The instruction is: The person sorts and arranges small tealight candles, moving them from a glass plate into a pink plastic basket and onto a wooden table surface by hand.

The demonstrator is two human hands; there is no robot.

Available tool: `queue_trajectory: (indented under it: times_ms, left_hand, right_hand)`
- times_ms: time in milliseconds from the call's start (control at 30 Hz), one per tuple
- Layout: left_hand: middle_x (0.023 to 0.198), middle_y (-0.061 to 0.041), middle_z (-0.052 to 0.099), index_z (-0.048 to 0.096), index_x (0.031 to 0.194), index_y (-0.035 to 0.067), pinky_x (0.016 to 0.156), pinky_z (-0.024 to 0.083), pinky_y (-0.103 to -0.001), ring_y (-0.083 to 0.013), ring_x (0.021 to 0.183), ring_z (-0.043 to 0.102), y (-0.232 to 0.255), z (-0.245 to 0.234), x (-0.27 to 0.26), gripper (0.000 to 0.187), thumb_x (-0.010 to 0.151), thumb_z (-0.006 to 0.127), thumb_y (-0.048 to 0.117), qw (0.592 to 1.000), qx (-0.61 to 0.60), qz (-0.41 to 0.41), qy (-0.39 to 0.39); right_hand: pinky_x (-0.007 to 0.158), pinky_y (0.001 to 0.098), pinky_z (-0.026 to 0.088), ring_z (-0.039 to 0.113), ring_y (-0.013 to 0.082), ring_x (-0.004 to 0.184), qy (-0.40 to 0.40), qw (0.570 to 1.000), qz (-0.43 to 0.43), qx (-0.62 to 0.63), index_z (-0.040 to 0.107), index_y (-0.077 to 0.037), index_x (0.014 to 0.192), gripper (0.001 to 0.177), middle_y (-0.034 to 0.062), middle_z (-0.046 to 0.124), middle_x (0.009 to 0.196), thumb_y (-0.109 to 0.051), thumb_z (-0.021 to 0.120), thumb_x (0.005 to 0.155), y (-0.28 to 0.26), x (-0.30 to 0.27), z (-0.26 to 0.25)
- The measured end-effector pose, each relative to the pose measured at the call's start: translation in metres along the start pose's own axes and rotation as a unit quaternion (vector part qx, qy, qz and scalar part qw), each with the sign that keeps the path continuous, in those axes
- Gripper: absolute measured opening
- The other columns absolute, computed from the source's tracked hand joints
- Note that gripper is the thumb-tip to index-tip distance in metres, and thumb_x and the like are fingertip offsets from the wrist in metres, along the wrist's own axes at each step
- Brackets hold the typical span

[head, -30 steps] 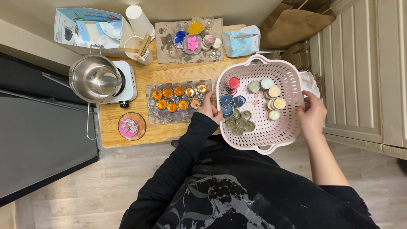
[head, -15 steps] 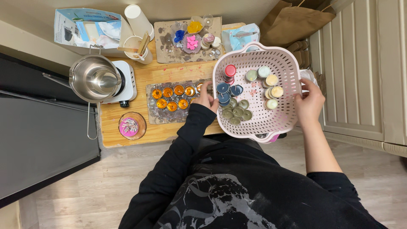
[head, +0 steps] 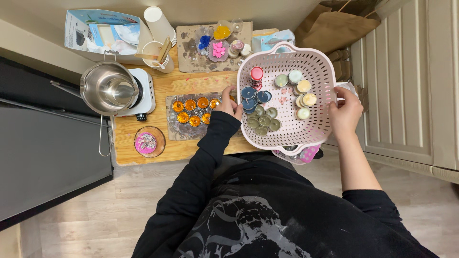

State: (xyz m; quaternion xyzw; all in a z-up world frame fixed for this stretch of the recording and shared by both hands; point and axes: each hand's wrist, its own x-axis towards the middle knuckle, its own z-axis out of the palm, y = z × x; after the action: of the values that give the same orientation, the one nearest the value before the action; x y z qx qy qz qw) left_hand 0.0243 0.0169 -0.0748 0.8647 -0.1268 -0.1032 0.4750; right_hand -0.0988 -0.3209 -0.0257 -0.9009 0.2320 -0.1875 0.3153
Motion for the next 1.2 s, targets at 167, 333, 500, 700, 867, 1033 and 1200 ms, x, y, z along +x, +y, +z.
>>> queue_trajectory:
  times_ms: [167,333,500,700,867,1033,1200]
  left_hand:
    - [0.072,-0.007,0.068,0.039,0.147,0.01,0.061,0.056,-0.04,-0.0277,0.063,0.07,-0.004,0.002,0.004,0.068,0.087,0.072,0.016,1.0,-0.003,0.007,0.014]
    - [0.072,-0.008,0.068,0.039,0.147,0.01,0.061,0.055,-0.04,-0.0286,0.064,0.07,-0.007,0.005,0.005,0.068,0.088,0.072,0.017,1.0,-0.002,0.006,0.023]
    - [0.073,-0.008,0.067,0.04,0.147,0.009,0.061,0.055,-0.04,-0.028,0.064,0.07,-0.007,0.005,-0.002,0.067,0.089,0.072,0.019,1.0,-0.008,-0.007,0.028]
    - [0.094,-0.01,0.066,0.051,0.137,0.005,0.08,0.053,-0.04,-0.0277,0.087,0.065,-0.022,-0.01,-0.065,0.059,0.087,0.079,0.023,0.991,0.014,0.024,0.13]
    - [0.121,-0.015,0.058,0.053,0.129,0.007,0.099,0.044,-0.049,-0.0353,0.115,0.055,-0.045,-0.046,-0.12,0.069,0.073,0.087,0.028,0.968,0.14,-0.043,0.206]
    - [0.144,-0.021,0.044,0.045,0.14,0.007,0.108,0.035,-0.054,-0.0425,0.132,0.042,-0.066,-0.058,-0.137,0.093,0.065,0.092,0.035,0.949,0.192,-0.084,0.236]
    - [0.154,-0.025,0.034,0.04,0.146,0.007,0.112,0.033,-0.055,-0.0465,0.14,0.035,-0.085,-0.052,-0.129,0.102,0.063,0.094,0.033,0.947,0.179,-0.102,0.247]
  right_hand:
    - [0.075,0.0338,0.058,0.072,0.0229,0.083,-0.001,1.0,-0.007,0.003,0.07,0.002,0.124,0.041,0.0174,0.072,0.111,0.01,0.067,0.084,0.002,0.004,0.003]
    - [0.073,0.0341,0.058,0.072,0.023,0.082,-0.004,1.0,0.004,0.003,0.071,0.002,0.124,0.039,0.0166,0.072,0.113,0.009,0.067,0.085,0.007,0.007,0.006]
    - [0.076,0.0353,0.058,0.072,0.0237,0.088,-0.013,1.0,-0.013,-0.001,0.07,0.0,0.124,0.037,0.0159,0.072,0.113,0.002,0.072,0.088,0.003,0.008,0.003]
    - [0.1,0.0466,0.045,0.058,0.0402,0.115,0.052,0.973,-0.188,-0.121,0.07,-0.004,0.124,0.04,0.0206,0.066,0.124,-0.008,0.08,0.086,-0.049,-0.004,-0.004]
    - [0.101,0.0409,0.049,0.066,0.03,0.113,-0.102,0.969,-0.204,0.09,0.068,-0.008,0.116,0.025,0.0103,0.069,0.117,-0.011,0.075,0.093,-0.13,-0.046,0.014]
    - [0.092,0.0333,0.06,0.074,0.0252,0.105,-0.479,0.85,-0.109,0.192,0.07,-0.008,0.116,0.028,0.0084,0.074,0.117,-0.017,0.071,0.089,-0.181,-0.098,0.061]
    - [0.106,0.0402,0.047,0.056,0.0385,0.129,-0.573,0.792,-0.191,0.083,0.058,-0.006,0.136,0.049,0.024,0.05,0.146,-0.025,0.068,0.092,-0.167,-0.113,0.116]
